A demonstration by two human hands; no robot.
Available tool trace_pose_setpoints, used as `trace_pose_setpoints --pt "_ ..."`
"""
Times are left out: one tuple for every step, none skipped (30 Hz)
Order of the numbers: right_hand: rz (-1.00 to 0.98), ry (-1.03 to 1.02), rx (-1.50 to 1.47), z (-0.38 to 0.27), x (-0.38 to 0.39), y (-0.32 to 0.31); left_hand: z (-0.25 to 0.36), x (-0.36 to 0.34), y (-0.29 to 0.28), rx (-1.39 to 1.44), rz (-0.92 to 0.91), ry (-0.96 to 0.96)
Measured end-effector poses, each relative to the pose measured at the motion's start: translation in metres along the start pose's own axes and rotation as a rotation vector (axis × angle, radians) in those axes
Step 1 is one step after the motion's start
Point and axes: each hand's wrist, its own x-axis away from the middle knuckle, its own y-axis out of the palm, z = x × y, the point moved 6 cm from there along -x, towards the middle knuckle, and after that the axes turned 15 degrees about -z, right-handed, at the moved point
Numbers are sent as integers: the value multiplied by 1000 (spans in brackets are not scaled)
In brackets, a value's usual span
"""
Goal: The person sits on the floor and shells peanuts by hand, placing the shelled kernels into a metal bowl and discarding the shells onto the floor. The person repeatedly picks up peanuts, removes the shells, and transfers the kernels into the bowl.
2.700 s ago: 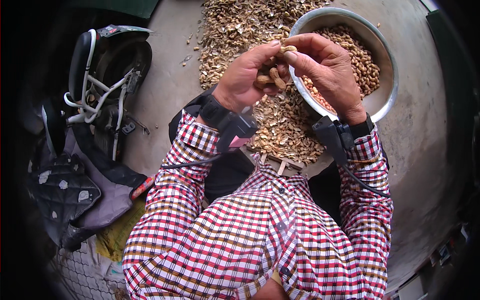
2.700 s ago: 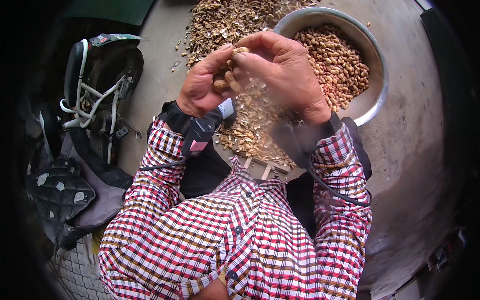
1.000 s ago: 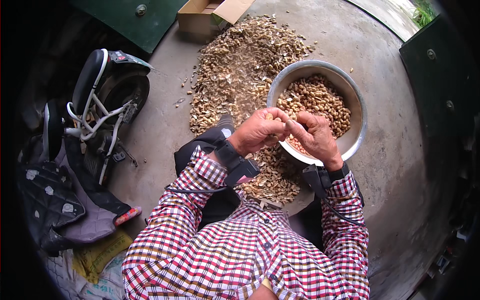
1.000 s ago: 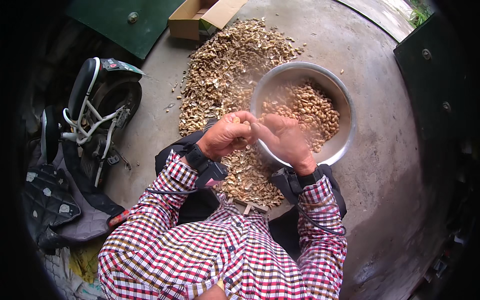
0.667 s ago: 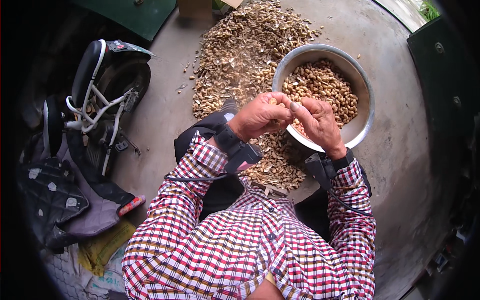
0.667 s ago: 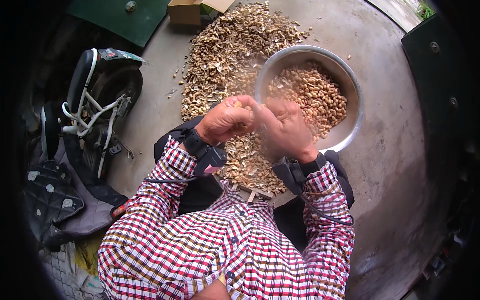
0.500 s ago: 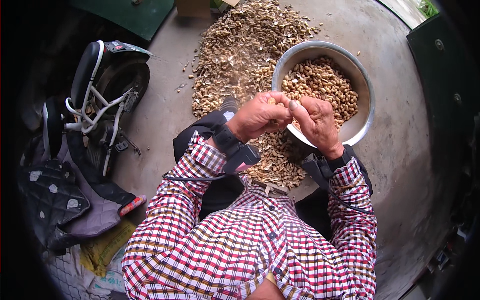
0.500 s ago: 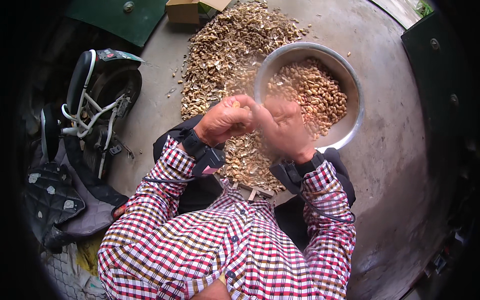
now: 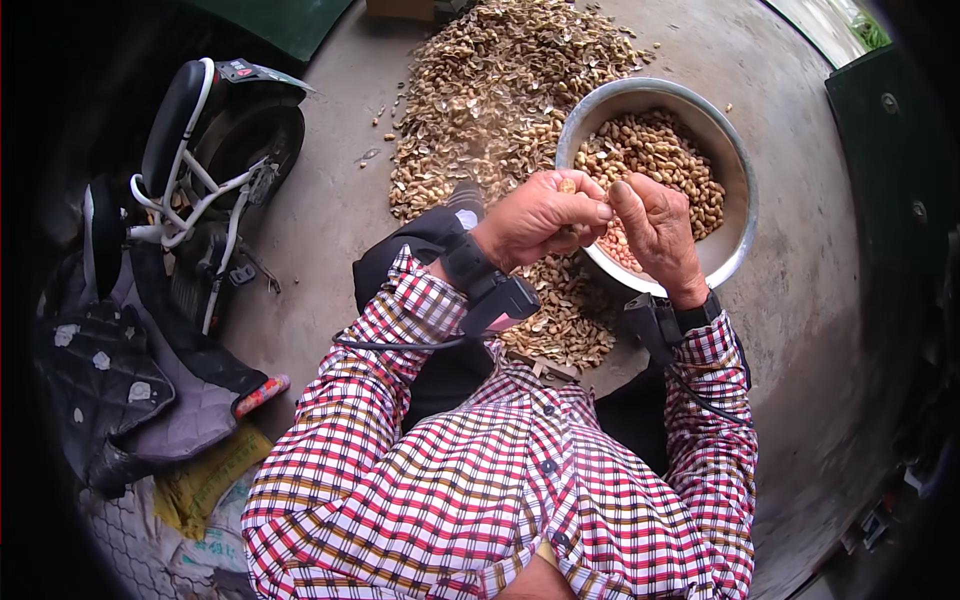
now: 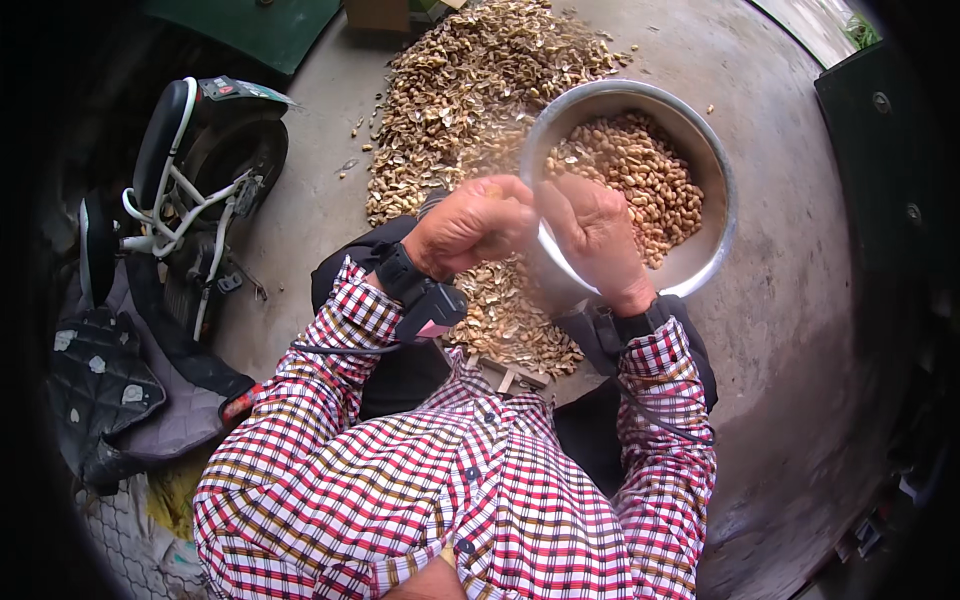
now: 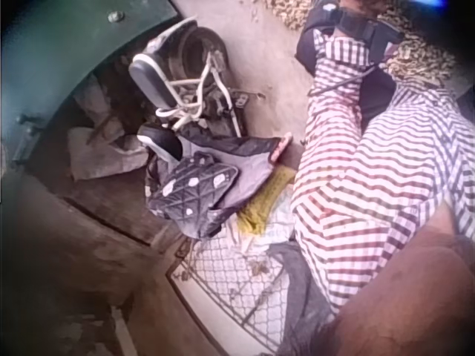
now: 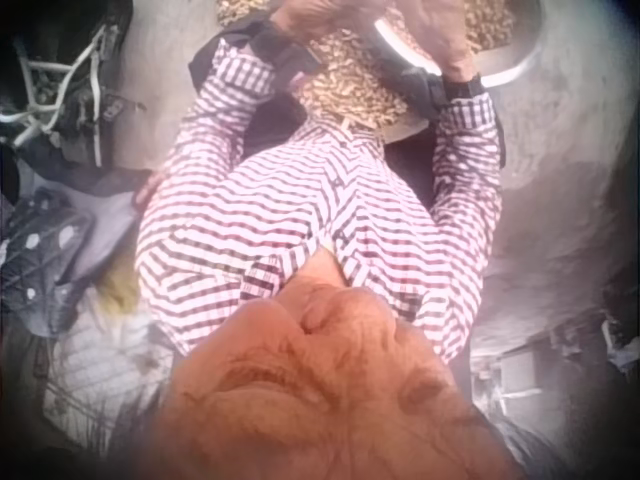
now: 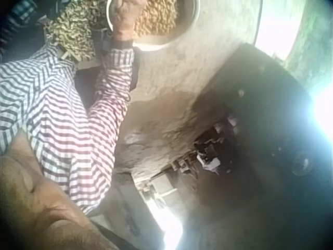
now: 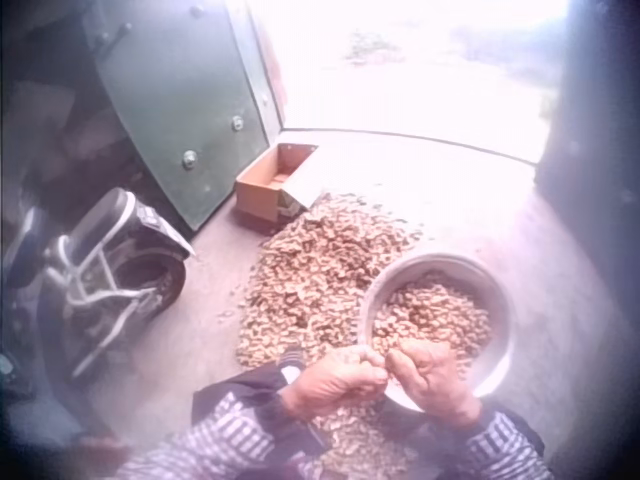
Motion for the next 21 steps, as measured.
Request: trace_pose_setpoints --pt "-1 0 0 0 1 1 -1 -1 0 -15 -22 3" --pt "-4 -4 -47 1 1 2 -2 -1 0 -30 -43 7" --pt "-7 -8 -95 2 1 2 -2 -1 -1 -30 -42 8" --pt "-8 -7 -97 3 1 3 -2 -1 -1 -25 -34 1" --pt "-20 9 -116 5 2 3 -3 0 -1 -20 -27 -5" --pt "-32 25 -134 6 1 5 -3 0 -1 -19 -25 -5" --pt "-32 24 -136 7 1 5 -3 0 0 -46 -24 -14" --pt "-34 19 -153 9 0 6 -3 1 0 -73 -23 -24" --pt "-34 14 -170 9 0 7 -3 1 -1 -73 -22 -24" --pt "-34 13 -170 8 0 7 -4 1 -1 -60 -32 -27" --pt "-50 32 -203 7 0 7 -5 1 -1 -48 -43 -30" --pt "-65 50 -236 7 0 8 -4 1 -1 -49 -43 -30" --pt "-64 50 -235 5 0 8 -4 1 0 -61 -69 -23" --pt "-51 31 -221 3 0 7 -4 0 2 -73 -95 -17" --pt "-38 12 -206 -1 1 7 -5 1 2 -74 -98 -17" --pt "-19 10 -167 -4 1 6 -5 1 2 -50 -108 5" --pt "0 8 -127 -9 1 6 -5 1 3 -27 -119 27" --pt "18 -7 -97 -11 2 6 -8 0 1 63 -125 48" --pt "18 13 -116 -12 3 6 -8 0 2 66 -139 37" --pt "23 22 -107 -12 4 4 -8 0 3 84 -119 41" --pt "27 30 -98 -12 4 3 -7 1 5 103 -100 44"
